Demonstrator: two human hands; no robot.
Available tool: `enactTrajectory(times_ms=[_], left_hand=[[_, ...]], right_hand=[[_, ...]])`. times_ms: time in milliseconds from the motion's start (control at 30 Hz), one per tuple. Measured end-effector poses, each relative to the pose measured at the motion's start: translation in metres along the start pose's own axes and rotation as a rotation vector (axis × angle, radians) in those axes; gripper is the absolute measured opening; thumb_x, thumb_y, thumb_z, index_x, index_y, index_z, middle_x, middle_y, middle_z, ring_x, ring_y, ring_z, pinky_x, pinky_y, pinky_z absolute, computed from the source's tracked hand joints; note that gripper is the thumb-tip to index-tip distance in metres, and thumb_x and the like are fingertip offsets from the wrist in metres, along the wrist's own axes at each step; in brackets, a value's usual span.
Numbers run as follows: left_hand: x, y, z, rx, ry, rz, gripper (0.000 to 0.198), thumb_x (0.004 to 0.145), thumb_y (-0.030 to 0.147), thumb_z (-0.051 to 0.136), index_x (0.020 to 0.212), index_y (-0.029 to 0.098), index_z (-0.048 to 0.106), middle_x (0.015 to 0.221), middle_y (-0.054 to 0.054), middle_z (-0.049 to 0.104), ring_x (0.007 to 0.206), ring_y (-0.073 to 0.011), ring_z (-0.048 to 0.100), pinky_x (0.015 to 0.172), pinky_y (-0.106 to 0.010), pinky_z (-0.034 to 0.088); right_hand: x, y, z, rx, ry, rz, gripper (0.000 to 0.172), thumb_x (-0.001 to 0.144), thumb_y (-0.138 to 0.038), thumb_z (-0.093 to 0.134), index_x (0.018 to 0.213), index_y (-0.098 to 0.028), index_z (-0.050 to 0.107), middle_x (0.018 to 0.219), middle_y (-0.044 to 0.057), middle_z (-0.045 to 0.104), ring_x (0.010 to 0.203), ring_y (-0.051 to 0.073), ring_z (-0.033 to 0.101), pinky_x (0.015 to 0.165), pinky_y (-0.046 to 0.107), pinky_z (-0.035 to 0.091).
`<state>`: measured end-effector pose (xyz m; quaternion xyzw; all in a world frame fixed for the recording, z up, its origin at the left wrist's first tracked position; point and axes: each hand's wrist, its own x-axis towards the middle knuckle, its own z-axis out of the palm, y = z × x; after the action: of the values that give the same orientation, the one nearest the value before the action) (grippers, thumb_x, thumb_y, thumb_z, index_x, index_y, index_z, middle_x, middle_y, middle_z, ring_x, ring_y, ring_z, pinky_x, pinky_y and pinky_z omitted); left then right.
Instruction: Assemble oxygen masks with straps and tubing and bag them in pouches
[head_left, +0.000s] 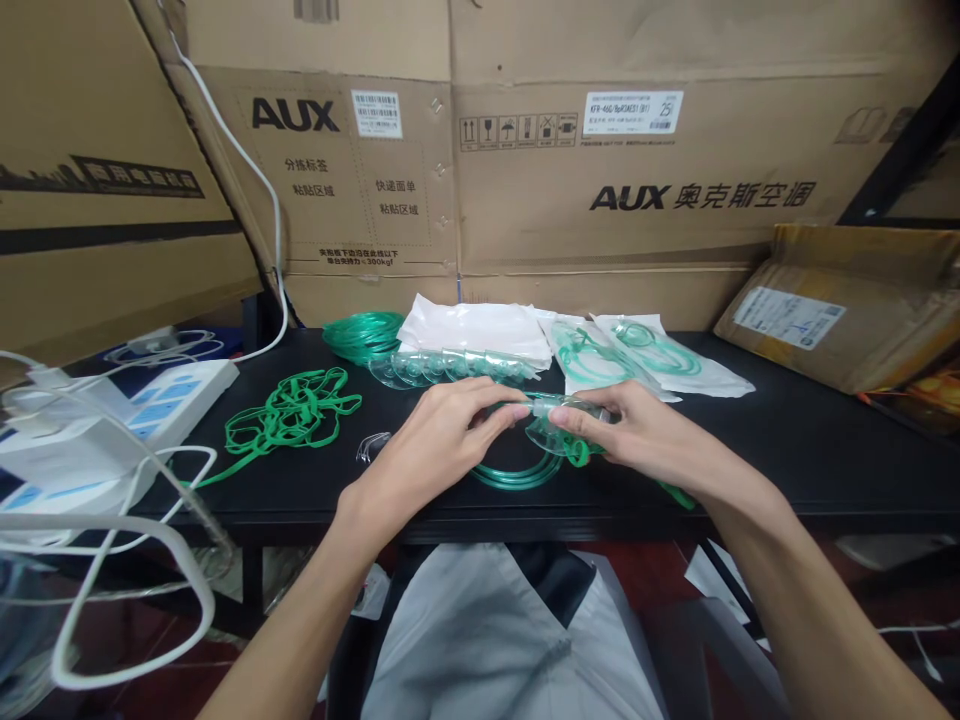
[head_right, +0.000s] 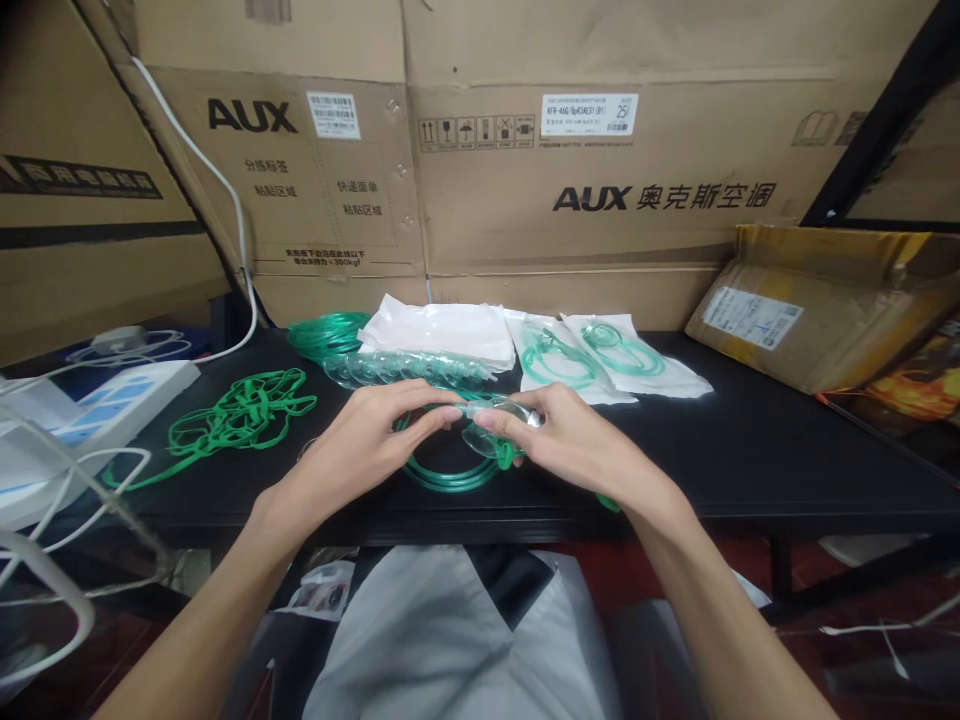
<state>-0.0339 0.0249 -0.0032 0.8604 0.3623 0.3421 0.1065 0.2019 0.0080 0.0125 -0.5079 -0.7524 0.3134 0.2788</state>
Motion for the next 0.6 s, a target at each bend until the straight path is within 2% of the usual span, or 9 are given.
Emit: enactTrajectory(times_ms=[133, 233, 433, 600], left_hand=[[0.0, 0.002, 0.003, 0.013, 0.025, -0.007, 0.026, 0.106, 0.037, 0.05, 0.114, 0.024, 0.072, 0.115, 0.0, 0.075, 0.106, -0.0185, 0.068, 0.093, -0.029, 0.046], [-0.001, 0.002, 0.006, 0.035, 0.041, 0.006, 0.024, 0.106, 0.035, 0.05, 0.112, 0.023, 0.07, 0.114, -0.001, 0.074, 0.106, -0.0193, 0.068, 0.092, -0.031, 0.047], [-0.001, -0.001, 0.013, 0.128, 0.115, 0.159, 0.016, 0.104, 0.019, 0.052, 0.107, 0.018, 0.067, 0.105, -0.005, 0.069, 0.099, -0.0201, 0.064, 0.089, -0.034, 0.05], [0.0, 0.0, 0.013, 0.123, 0.17, 0.236, 0.017, 0.104, 0.016, 0.05, 0.101, 0.016, 0.066, 0.094, -0.005, 0.065, 0.089, -0.0183, 0.059, 0.082, -0.033, 0.048]], right_hand=[[0.0, -0.002, 0.004, 0.012, 0.037, 0.032, 0.041, 0.09, -0.058, 0.065, 0.081, -0.019, 0.072, 0.059, -0.003, 0.054, 0.055, 0.014, 0.049, 0.053, 0.025, 0.034], [-0.001, -0.004, 0.004, 0.054, 0.009, 0.021, 0.043, 0.09, -0.06, 0.064, 0.084, -0.018, 0.073, 0.062, -0.003, 0.053, 0.058, 0.014, 0.053, 0.054, 0.025, 0.039], [-0.004, -0.004, 0.0, 0.123, -0.083, 0.049, 0.045, 0.09, -0.064, 0.063, 0.097, -0.022, 0.077, 0.069, -0.001, 0.051, 0.062, 0.015, 0.054, 0.056, 0.024, 0.049], [-0.008, 0.0, -0.004, 0.225, -0.078, 0.112, 0.051, 0.087, -0.071, 0.061, 0.11, -0.028, 0.079, 0.079, 0.003, 0.054, 0.072, 0.016, 0.057, 0.061, 0.025, 0.06]])
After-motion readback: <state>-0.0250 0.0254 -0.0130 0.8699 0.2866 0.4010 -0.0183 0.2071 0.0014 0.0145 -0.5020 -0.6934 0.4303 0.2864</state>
